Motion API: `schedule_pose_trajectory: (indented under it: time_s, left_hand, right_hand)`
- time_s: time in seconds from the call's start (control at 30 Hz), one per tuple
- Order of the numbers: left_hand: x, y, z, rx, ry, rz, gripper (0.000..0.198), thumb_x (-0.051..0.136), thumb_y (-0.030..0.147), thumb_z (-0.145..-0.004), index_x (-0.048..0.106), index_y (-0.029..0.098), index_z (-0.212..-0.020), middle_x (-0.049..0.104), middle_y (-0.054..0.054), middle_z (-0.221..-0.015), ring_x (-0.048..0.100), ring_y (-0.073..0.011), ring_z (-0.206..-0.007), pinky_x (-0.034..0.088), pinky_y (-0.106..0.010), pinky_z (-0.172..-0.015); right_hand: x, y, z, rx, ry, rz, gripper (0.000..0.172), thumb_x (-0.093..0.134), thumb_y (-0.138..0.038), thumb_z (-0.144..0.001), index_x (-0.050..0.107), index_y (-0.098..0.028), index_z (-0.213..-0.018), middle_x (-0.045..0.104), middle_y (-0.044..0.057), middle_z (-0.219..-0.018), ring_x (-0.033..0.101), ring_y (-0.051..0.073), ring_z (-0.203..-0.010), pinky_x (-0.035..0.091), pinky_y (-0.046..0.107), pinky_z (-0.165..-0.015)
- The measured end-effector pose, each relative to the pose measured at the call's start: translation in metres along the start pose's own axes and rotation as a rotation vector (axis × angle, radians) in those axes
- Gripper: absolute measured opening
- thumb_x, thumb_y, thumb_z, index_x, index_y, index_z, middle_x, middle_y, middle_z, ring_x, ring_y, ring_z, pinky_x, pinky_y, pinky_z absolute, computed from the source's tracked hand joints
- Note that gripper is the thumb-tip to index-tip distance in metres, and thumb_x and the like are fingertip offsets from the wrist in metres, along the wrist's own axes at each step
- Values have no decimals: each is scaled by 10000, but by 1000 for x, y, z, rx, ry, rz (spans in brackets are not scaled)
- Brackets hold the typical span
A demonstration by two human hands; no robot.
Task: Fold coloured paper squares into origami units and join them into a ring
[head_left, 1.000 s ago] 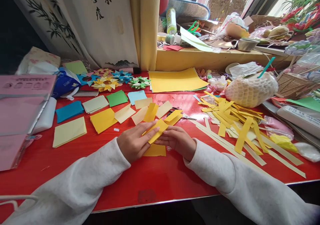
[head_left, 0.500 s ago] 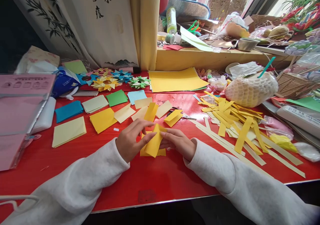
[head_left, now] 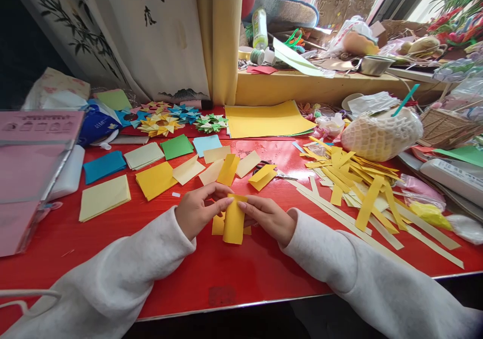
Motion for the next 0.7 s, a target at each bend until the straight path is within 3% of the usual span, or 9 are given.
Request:
schedule_pose_trajectory:
  time_s: [0.7]
  left_hand:
    - [0, -1, 0, 19, 18, 94, 201, 568, 297, -697, 563, 135, -815, 567, -10, -668, 535, -107, -569, 480, -233, -529]
  right_hand:
    - [0, -2, 0, -30, -11, 42, 279, 465, -414, -748, 574, -157, -758, 581, -3, -667, 555, 105, -591, 448, 229, -567]
Point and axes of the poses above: each hand's wrist, its own z-axis away from the middle knuckle, its own x-axis out of the palm, y = z × x, the point moved 7 cm from there along -z, towards the middle knuckle
